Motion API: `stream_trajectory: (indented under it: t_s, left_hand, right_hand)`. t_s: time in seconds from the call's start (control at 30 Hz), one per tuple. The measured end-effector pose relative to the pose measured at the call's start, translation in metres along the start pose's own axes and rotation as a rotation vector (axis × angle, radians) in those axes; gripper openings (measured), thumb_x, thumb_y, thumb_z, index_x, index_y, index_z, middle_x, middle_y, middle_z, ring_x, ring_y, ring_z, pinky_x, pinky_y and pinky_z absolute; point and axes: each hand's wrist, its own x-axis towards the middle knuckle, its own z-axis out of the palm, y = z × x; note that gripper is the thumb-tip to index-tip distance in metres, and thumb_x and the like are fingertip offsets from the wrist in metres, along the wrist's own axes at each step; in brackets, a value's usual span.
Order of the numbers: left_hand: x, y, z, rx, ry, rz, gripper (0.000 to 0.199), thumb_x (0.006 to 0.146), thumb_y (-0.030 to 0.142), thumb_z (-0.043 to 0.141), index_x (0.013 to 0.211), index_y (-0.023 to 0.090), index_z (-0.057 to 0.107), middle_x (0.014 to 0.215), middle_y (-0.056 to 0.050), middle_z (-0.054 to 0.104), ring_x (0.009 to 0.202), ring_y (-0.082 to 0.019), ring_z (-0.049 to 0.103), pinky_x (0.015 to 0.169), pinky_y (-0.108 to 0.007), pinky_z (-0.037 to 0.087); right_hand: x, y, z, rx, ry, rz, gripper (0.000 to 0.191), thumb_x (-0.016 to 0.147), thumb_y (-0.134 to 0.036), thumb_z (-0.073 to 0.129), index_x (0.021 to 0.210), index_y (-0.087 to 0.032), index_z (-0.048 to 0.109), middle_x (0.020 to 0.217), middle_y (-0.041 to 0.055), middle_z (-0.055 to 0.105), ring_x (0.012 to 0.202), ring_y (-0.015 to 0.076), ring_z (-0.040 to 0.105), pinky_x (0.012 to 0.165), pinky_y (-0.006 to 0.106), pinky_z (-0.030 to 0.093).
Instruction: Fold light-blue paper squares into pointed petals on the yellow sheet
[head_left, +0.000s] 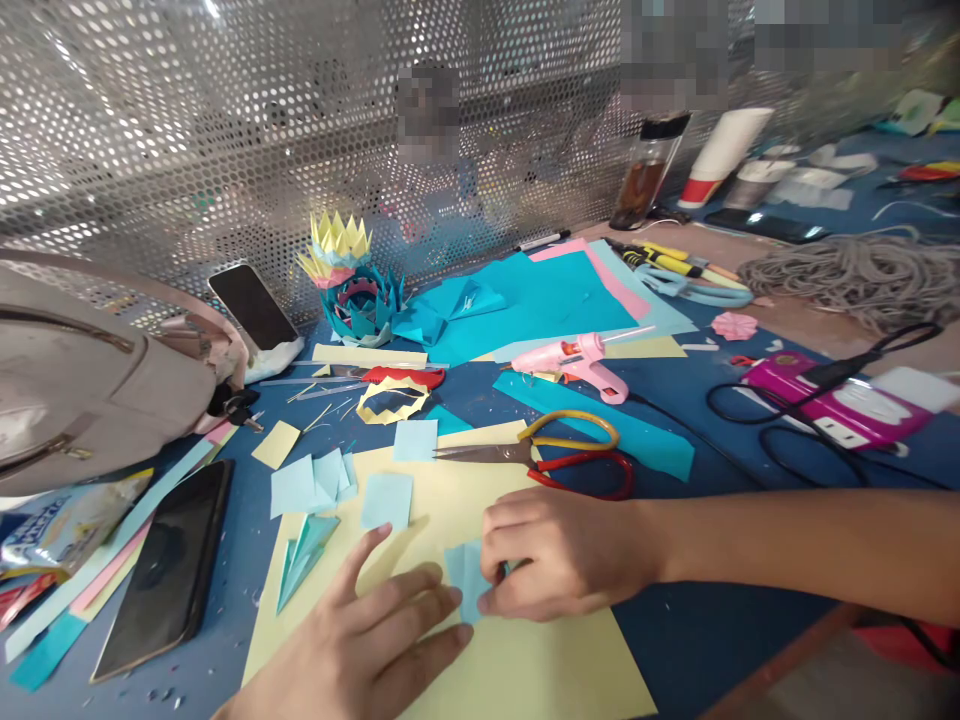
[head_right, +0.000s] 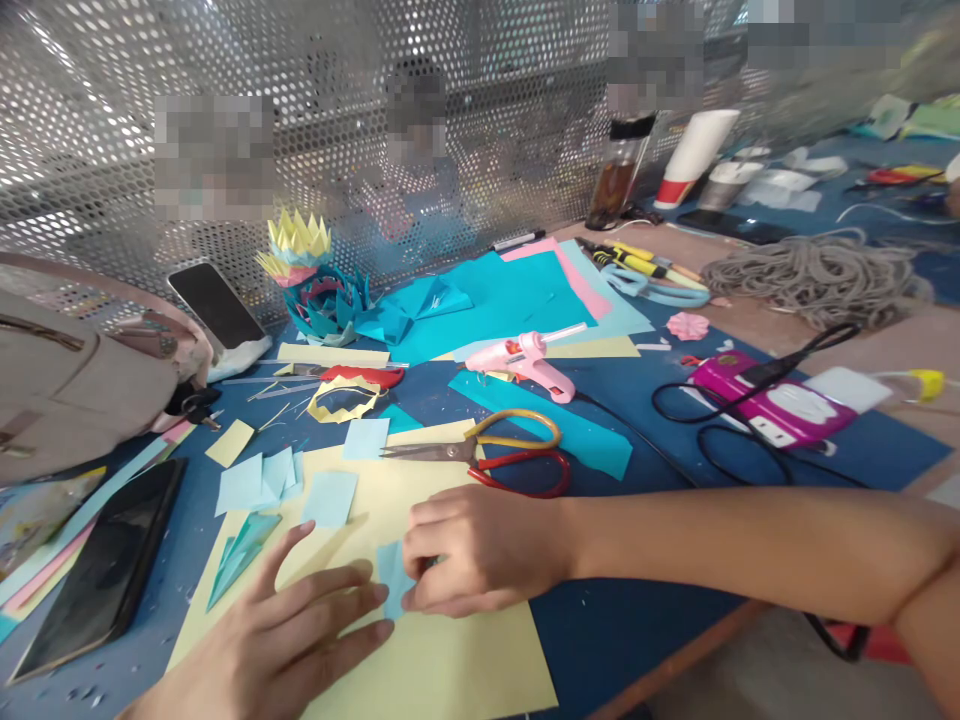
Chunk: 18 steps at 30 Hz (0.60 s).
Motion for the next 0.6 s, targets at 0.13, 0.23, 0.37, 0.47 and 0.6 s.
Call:
stream_trajectory:
  t_s: [0.13, 0.23, 0.37, 0.47, 0.6]
  left_hand:
    - [-0.0005, 0.0003, 0.0001, 0.012, 0.002, 0.006, 0.042, 0.110, 0.018, 0.031, 0.115, 0.021, 0.072, 0.112, -0.002, 0.075, 0.121, -0.015, 0.062, 0.127, -0.054, 0.009]
    - [-0.0022, 0.0004, 0.0006, 0.033, -0.001, 0.014, 0.034, 0.108, 0.019, 0.039, 0.114, 0.022, 0.072, 0.112, -0.002, 0.075, 0.121, -0.015, 0.062, 0.127, -0.054, 0.010]
    - [-0.0035, 0.0005, 0.0016, 0.028, -0.004, 0.012, 0.036, 0.109, 0.019, 0.037, 0.114, 0.022, 0.073, 0.113, -0.002, 0.075, 0.122, -0.015, 0.061, 0.127, -0.055, 0.010]
    - [-0.0032, 0.0003, 0.0018, 0.024, 0.000, 0.007, 0.041, 0.110, 0.019, 0.032, 0.115, 0.021, 0.073, 0.113, -0.001, 0.075, 0.123, -0.015, 0.061, 0.127, -0.055, 0.010]
    - [-0.0029, 0.0001, 0.0016, 0.032, -0.006, 0.009, 0.040, 0.110, 0.019, 0.033, 0.115, 0.022, 0.072, 0.112, -0.001, 0.075, 0.123, -0.015, 0.061, 0.127, -0.055, 0.010]
  right_hand:
    - [0.0002, 0.0001, -0.0003, -0.003, -0.001, -0.002, 0.014, 0.097, -0.023, 0.063, 0.102, -0.016, 0.074, 0.094, 0.0036, 0.068, 0.081, 0.0168, 0.051, 0.069, 0.031, 0.040]
    - [0.0004, 0.0002, -0.0004, 0.004, 0.008, -0.004, 0.014, 0.098, -0.022, 0.062, 0.102, -0.016, 0.074, 0.094, 0.0041, 0.068, 0.080, 0.0168, 0.051, 0.069, 0.031, 0.040]
    - [0.0007, 0.0002, -0.0002, 0.007, 0.015, -0.010, 0.015, 0.098, -0.022, 0.062, 0.102, -0.016, 0.074, 0.093, 0.0043, 0.068, 0.080, 0.0170, 0.051, 0.070, 0.031, 0.040]
    - [0.0007, 0.0001, -0.0002, 0.001, 0.018, -0.008, 0.014, 0.098, -0.022, 0.062, 0.101, -0.016, 0.074, 0.094, 0.0043, 0.068, 0.080, 0.0171, 0.051, 0.069, 0.032, 0.040]
    - [0.0005, 0.0001, -0.0002, 0.008, 0.013, -0.005, 0.014, 0.097, -0.022, 0.062, 0.102, -0.016, 0.074, 0.094, 0.0043, 0.068, 0.080, 0.0170, 0.051, 0.070, 0.031, 0.041]
